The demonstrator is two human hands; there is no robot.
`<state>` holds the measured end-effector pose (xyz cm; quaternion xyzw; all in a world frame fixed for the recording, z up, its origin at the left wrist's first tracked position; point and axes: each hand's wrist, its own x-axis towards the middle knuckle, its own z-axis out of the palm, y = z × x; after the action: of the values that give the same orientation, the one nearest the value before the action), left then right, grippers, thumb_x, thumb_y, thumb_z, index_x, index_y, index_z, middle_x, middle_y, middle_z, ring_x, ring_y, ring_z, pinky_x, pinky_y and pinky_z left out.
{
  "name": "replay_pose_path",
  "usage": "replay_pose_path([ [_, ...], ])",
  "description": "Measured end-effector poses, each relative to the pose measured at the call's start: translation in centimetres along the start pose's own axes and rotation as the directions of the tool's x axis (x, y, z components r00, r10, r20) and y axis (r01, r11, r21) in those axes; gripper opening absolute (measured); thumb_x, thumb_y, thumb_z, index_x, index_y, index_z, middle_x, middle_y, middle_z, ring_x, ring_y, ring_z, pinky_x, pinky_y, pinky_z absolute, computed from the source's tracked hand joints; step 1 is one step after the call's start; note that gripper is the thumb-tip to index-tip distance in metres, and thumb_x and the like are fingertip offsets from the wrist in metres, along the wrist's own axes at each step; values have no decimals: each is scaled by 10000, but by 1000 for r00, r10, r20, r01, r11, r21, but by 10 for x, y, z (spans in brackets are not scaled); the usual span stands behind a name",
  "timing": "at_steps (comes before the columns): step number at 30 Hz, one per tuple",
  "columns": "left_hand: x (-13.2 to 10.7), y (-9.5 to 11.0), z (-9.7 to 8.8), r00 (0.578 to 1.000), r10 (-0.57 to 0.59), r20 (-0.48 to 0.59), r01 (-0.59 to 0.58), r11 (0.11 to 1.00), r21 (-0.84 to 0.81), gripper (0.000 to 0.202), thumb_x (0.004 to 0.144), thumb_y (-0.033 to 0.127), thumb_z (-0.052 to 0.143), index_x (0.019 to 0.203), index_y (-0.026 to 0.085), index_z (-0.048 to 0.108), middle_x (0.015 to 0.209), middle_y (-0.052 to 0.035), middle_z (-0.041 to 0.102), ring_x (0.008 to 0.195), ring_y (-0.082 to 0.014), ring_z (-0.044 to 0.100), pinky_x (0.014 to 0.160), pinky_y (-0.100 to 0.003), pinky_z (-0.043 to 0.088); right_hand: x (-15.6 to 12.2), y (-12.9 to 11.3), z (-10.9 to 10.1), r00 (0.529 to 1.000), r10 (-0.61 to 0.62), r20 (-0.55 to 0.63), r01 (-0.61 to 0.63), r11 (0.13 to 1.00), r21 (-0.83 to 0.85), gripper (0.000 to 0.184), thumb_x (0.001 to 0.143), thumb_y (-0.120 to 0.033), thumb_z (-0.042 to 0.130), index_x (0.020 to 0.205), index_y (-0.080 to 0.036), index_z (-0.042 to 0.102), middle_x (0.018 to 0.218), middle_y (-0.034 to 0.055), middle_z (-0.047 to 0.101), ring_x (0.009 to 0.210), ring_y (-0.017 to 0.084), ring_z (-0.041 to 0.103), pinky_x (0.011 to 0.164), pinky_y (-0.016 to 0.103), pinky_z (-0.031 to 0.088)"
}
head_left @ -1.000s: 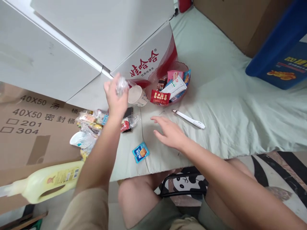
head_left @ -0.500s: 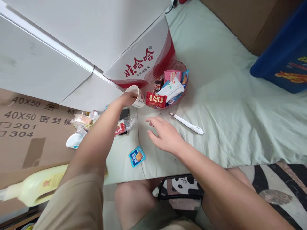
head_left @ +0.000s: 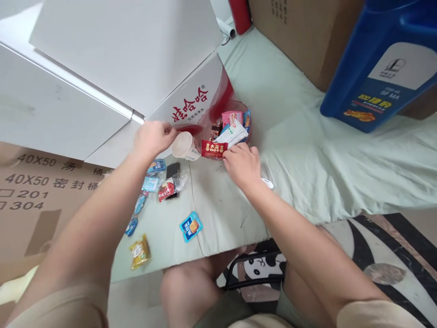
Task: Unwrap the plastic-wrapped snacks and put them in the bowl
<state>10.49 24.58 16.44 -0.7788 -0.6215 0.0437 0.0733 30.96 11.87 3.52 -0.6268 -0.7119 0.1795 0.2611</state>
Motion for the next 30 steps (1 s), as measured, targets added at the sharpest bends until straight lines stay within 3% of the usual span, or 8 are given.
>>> replay_pose_path([
  [3, -26, 47, -10, 991, 134, -7, -134, 990, 41, 208, 837, 297, 511, 822, 191, 689, 762, -75, 674, 792, -254, 641, 738, -365, 458, -4, 6, -10, 996, 87, -36, -87, 996, 17, 245, 977, -185, 478, 930, -226, 715, 1015, 98, 714, 1113, 268, 500, 860, 418, 340],
  [7, -46, 113, 3, 879, 477, 5, -474, 874, -110, 238, 864, 337, 552, 989, 191, 693, 947, -79, 680, 919, -246, 635, 815, -351, 494, -12, 21, -21, 930, 261, -260, -239, 964, 112, 245, 932, -144, 478, 1043, -215, 685, 1154, 126, 684, 1144, 293, 517, 895, 448, 403],
  [13, -22, 180, 56, 698, 708, -109, -714, 677, -179, 487, 911, 280, 579, 1392, 218, 535, 1455, -127, 504, 1371, -283, 435, 1114, -454, 405, -14, 46, -31, 739, 159, -655, -25, 978, 209, 366, 761, -58, 447, 1050, -218, 604, 1257, 124, 608, 1272, 265, 505, 1081, 472, 414],
  [17, 10, 212, 74, 782, 623, -30, -620, 771, -144, 393, 979, 323, 504, 1366, 329, 573, 1482, -81, 478, 1410, -302, 369, 1062, -499, 437, -17, 49, -33, 707, 169, -687, 27, 964, 265, 293, 750, -95, 496, 1009, -208, 576, 1098, 130, 639, 1105, 280, 576, 998, 474, 459],
  [22, 70, 239, 64, 898, 439, -39, -440, 890, -116, 389, 997, 359, 449, 1359, 309, 582, 1475, -114, 485, 1307, -353, 469, 1002, -519, 456, -15, 46, -35, 733, 155, -663, 66, 953, 295, 299, 781, -94, 480, 1050, -198, 558, 1062, 124, 638, 1011, 267, 583, 909, 453, 462],
  [25, 110, 255, 54, 981, 180, -77, -191, 968, -163, 476, 970, 266, 468, 1445, 291, 482, 1494, -128, 478, 1336, -346, 462, 1060, -537, 406, -11, 48, -35, 729, 140, -670, 84, 953, 290, 295, 788, -92, 470, 1051, -201, 547, 1021, 105, 644, 970, 255, 588, 882, 436, 458],
  [27, 124, 264, 51, 979, 118, -165, -149, 971, -186, 553, 953, 218, 466, 1499, 282, 401, 1547, -116, 425, 1428, -322, 367, 1143, -541, 317, -9, 50, -35, 721, 144, -678, 85, 953, 292, 286, 791, -95, 467, 1046, -200, 543, 1007, 99, 645, 955, 249, 588, 878, 426, 458],
  [30, 113, 263, 56, 955, 244, -170, -278, 936, -215, 567, 919, 174, 473, 1479, 243, 414, 1598, -96, 364, 1481, -277, 295, 1194, -515, 265, -8, 51, -35, 754, 146, -640, 69, 952, 298, 268, 803, -125, 457, 1045, -201, 544, 1000, 98, 637, 951, 247, 586, 881, 415, 462],
])
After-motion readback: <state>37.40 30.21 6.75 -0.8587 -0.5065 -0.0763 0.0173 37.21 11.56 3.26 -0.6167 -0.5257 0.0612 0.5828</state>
